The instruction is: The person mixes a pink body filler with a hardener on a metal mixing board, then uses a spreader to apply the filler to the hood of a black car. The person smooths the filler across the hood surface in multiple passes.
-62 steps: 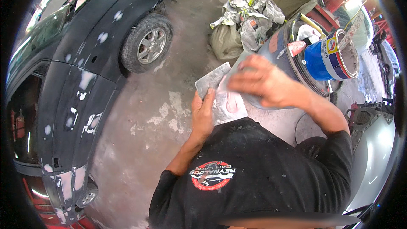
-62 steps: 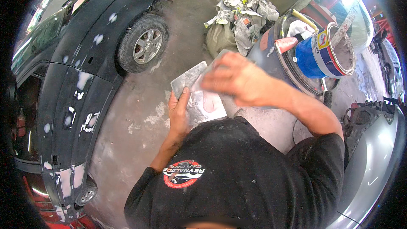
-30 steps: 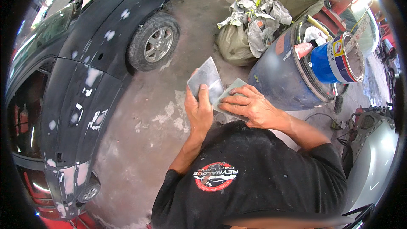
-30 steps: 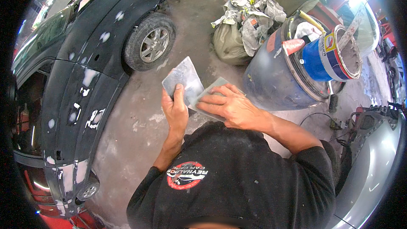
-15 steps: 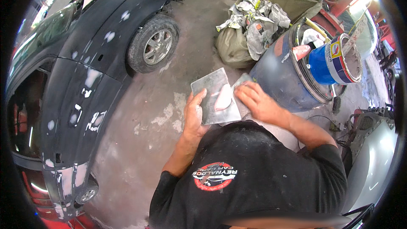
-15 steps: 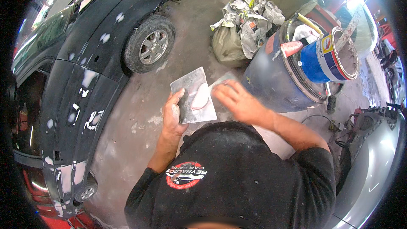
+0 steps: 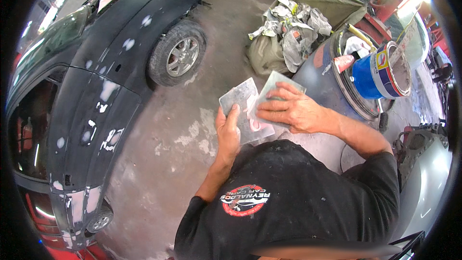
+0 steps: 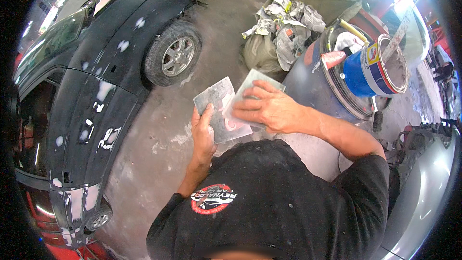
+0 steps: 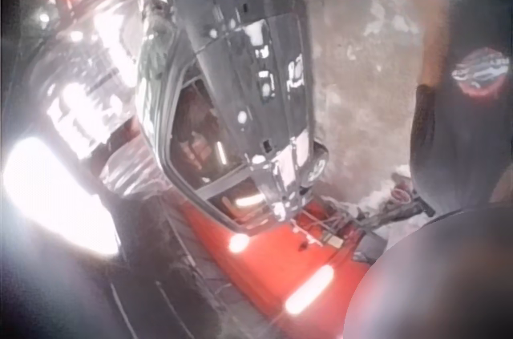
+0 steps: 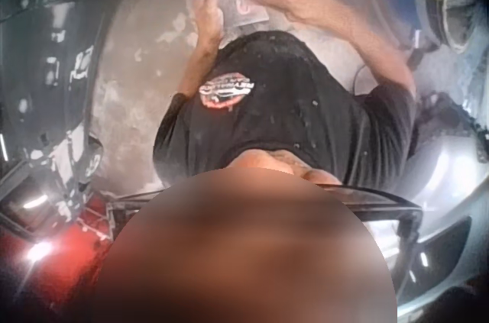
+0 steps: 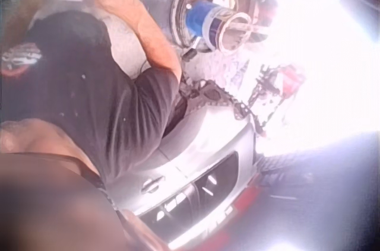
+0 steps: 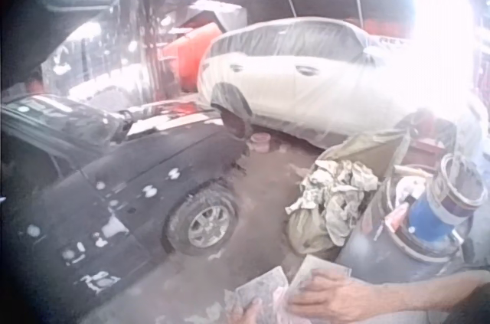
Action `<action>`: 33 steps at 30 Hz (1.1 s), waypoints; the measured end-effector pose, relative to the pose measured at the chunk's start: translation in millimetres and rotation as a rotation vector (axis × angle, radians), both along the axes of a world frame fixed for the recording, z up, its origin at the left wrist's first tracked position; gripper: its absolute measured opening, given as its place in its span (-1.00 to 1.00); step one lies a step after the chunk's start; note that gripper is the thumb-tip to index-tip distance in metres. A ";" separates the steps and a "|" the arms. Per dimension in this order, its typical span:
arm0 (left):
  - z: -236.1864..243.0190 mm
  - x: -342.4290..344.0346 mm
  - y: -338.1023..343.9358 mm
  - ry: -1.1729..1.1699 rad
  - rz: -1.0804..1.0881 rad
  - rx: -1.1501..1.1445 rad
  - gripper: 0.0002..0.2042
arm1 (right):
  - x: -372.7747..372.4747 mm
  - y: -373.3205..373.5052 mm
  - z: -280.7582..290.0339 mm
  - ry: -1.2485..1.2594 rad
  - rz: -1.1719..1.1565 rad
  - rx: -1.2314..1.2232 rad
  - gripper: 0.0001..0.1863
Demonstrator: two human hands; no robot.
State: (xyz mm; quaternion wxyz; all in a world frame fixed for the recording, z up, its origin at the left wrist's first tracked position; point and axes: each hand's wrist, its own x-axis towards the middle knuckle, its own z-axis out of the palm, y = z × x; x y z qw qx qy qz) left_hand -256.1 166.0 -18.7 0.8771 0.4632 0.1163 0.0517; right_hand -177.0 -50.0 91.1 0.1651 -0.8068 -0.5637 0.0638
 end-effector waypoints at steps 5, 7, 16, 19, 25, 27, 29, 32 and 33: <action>2.4 1.3 16.5 0.241 0.064 -0.179 -0.68 | 2.3 16.3 -2.5 0.992 -0.357 0.427 -0.26; -5.4 8.4 27.8 0.284 0.060 -0.288 -0.66 | -0.6 32.9 -14.3 0.717 -0.085 0.314 -0.18; -0.6 29.9 128.1 0.357 0.284 -0.329 -0.65 | 41.4 81.1 -117.6 -0.190 0.034 0.068 -0.26; 10.3 43.3 158.6 0.029 0.469 -0.228 -0.65 | 87.3 96.9 -134.1 0.341 -0.165 0.230 -0.27; 6.8 106.9 194.2 0.135 0.688 -0.184 -0.66 | 165.2 151.5 -167.2 0.666 -0.545 0.615 -0.41; 6.9 132.0 208.9 0.133 0.749 -0.182 -0.67 | 194.8 170.6 -168.1 0.742 -0.551 0.521 -0.47; 11.7 158.2 228.5 0.168 0.837 -0.159 -0.66 | 228.2 192.7 -160.8 0.888 -0.569 0.393 -0.48; 22.9 195.6 258.8 -0.008 0.849 -0.083 -0.68 | 285.1 236.5 -142.6 0.839 -0.469 0.472 -0.49; 28.3 205.2 269.9 -0.027 0.877 -0.055 -0.68 | 304.9 256.6 -135.9 0.935 -0.452 0.527 -0.49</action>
